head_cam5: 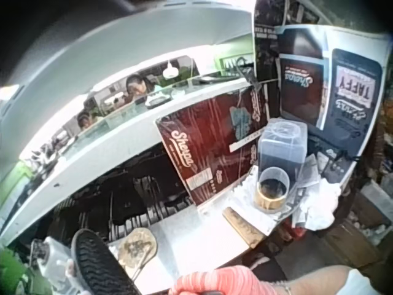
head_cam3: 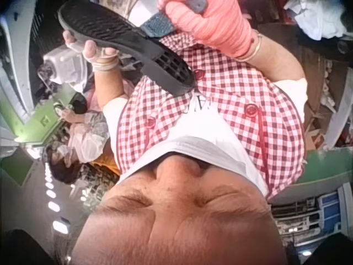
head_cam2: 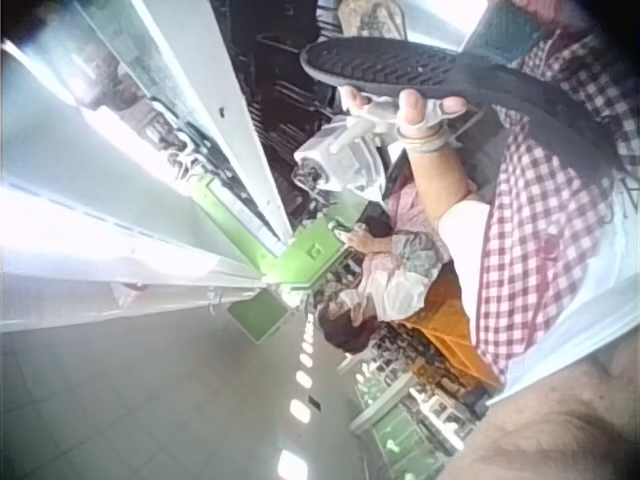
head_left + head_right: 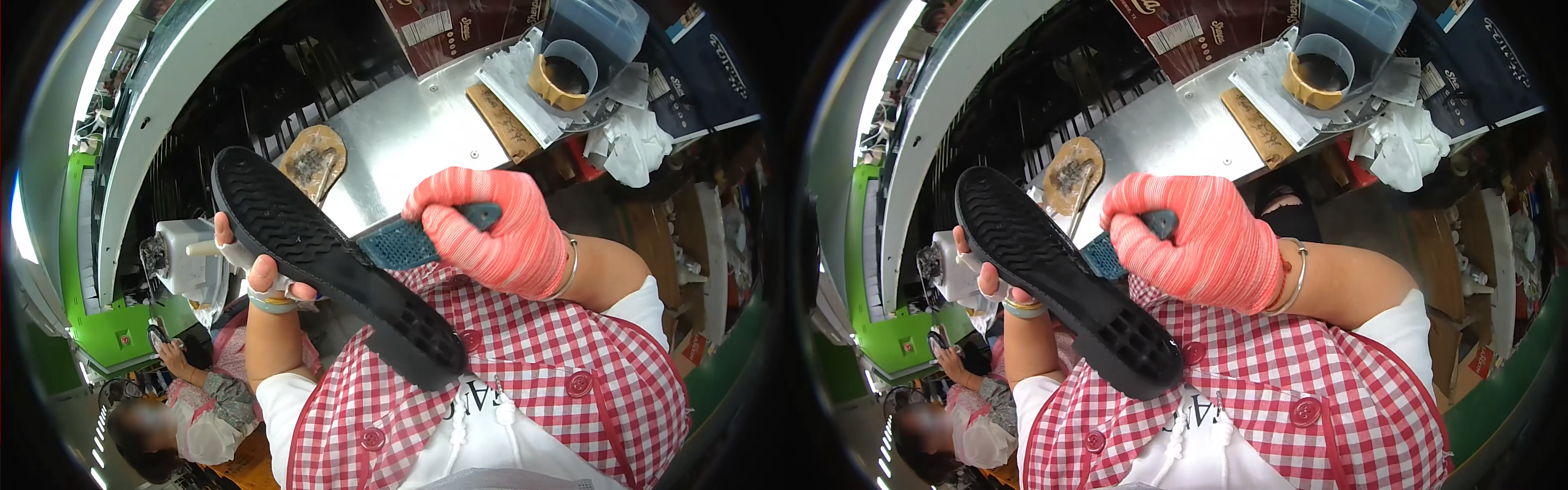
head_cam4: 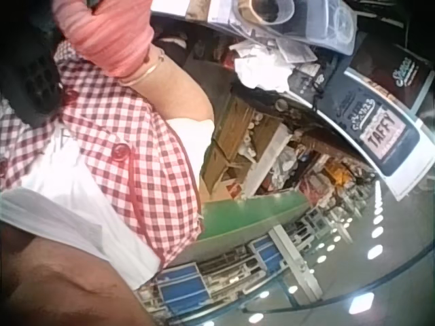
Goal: The person scrubs the soles of black slip-on shoes with a small blue brush. They repeatedly pick up shoes from a green conveyor belt, scrub the textured bottom, and place them back on the belt. The person wears pink gloves and a red checkered apron.
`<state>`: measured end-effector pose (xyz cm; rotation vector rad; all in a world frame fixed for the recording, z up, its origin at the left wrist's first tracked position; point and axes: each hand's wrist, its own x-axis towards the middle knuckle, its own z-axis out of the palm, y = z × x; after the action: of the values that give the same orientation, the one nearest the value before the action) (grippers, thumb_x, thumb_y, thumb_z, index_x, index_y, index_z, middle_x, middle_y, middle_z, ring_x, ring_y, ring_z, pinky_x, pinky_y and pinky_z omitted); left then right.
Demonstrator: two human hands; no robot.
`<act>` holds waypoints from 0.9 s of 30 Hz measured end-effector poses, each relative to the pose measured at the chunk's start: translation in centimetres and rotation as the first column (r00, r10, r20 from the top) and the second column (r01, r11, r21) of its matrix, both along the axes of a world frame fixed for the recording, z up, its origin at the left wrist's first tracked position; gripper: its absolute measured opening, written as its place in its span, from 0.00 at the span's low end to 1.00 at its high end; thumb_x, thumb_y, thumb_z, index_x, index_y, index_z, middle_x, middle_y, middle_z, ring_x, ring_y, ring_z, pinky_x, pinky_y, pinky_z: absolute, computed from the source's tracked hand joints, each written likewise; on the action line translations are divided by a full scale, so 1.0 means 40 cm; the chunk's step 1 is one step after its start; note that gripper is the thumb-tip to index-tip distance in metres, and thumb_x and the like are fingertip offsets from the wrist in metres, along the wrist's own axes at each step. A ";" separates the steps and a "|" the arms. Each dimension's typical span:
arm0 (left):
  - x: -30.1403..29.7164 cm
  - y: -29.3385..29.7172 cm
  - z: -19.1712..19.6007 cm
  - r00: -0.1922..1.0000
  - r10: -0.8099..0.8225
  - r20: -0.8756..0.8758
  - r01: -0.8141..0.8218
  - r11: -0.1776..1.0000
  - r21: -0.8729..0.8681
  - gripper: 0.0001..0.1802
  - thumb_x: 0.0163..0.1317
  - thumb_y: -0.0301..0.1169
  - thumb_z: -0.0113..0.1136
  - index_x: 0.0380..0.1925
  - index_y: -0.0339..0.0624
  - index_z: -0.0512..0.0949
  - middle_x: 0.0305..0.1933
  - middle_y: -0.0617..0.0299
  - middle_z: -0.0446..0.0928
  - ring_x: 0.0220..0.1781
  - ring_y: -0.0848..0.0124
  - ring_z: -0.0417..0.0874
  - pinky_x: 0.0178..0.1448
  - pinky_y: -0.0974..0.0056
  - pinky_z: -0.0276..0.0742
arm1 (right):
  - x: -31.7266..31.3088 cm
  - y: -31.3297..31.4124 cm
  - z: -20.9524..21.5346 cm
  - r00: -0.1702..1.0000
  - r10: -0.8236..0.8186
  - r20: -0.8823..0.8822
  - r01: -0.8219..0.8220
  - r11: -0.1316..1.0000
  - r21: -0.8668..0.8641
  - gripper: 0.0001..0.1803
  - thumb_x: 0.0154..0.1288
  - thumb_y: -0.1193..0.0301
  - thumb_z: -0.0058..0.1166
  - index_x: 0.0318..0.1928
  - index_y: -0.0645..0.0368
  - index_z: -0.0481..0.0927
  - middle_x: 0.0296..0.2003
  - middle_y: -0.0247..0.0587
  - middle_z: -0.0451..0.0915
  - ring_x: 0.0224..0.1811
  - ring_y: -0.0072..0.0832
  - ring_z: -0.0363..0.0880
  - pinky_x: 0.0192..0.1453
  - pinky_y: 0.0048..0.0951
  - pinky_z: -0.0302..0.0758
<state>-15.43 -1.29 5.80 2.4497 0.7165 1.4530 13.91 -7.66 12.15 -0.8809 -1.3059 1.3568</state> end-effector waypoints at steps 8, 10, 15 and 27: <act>0.061 0.026 0.018 0.892 0.353 -0.282 -0.249 0.905 0.345 0.45 0.46 0.34 0.67 0.65 0.56 0.55 0.64 0.41 0.55 0.61 0.43 0.65 0.62 0.48 0.64 | 0.067 0.035 -0.053 0.832 -0.477 -0.282 0.470 0.877 -0.098 0.11 0.65 0.68 0.48 0.42 0.60 0.77 0.30 0.35 0.79 0.23 0.20 0.76 0.26 0.18 0.71; 0.085 -0.018 0.011 0.934 0.246 -0.260 -0.240 0.969 0.053 0.52 0.38 0.33 0.70 0.67 0.53 0.54 0.64 0.42 0.56 0.63 0.43 0.63 0.62 0.48 0.64 | 0.069 0.067 -0.105 0.748 -0.577 -0.328 0.584 0.807 -0.088 0.12 0.66 0.66 0.47 0.44 0.60 0.76 0.31 0.36 0.79 0.23 0.21 0.78 0.24 0.17 0.71; 0.168 -0.047 0.017 0.819 -0.170 0.549 0.526 0.606 -0.597 0.52 0.45 0.45 0.73 0.66 0.41 0.55 0.62 0.53 0.63 0.61 0.62 0.68 0.60 0.58 0.68 | 0.090 0.081 -0.187 0.647 -0.660 -0.383 0.669 0.732 -0.131 0.14 0.68 0.69 0.44 0.48 0.64 0.73 0.36 0.40 0.78 0.28 0.28 0.81 0.27 0.21 0.76; 0.306 0.405 0.216 0.123 -0.133 0.983 0.967 0.237 -0.089 0.31 0.65 0.59 0.35 0.52 0.45 0.68 0.52 0.54 0.73 0.56 0.54 0.71 0.55 0.44 0.70 | 0.028 0.141 -0.267 0.710 -0.653 -0.263 0.696 0.706 0.129 0.16 0.69 0.72 0.44 0.55 0.64 0.70 0.39 0.41 0.78 0.37 0.26 0.80 0.36 0.24 0.78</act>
<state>-3.21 14.89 14.43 0.7311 -0.1328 1.2201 15.02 -2.00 1.49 -0.9187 -0.8144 0.6669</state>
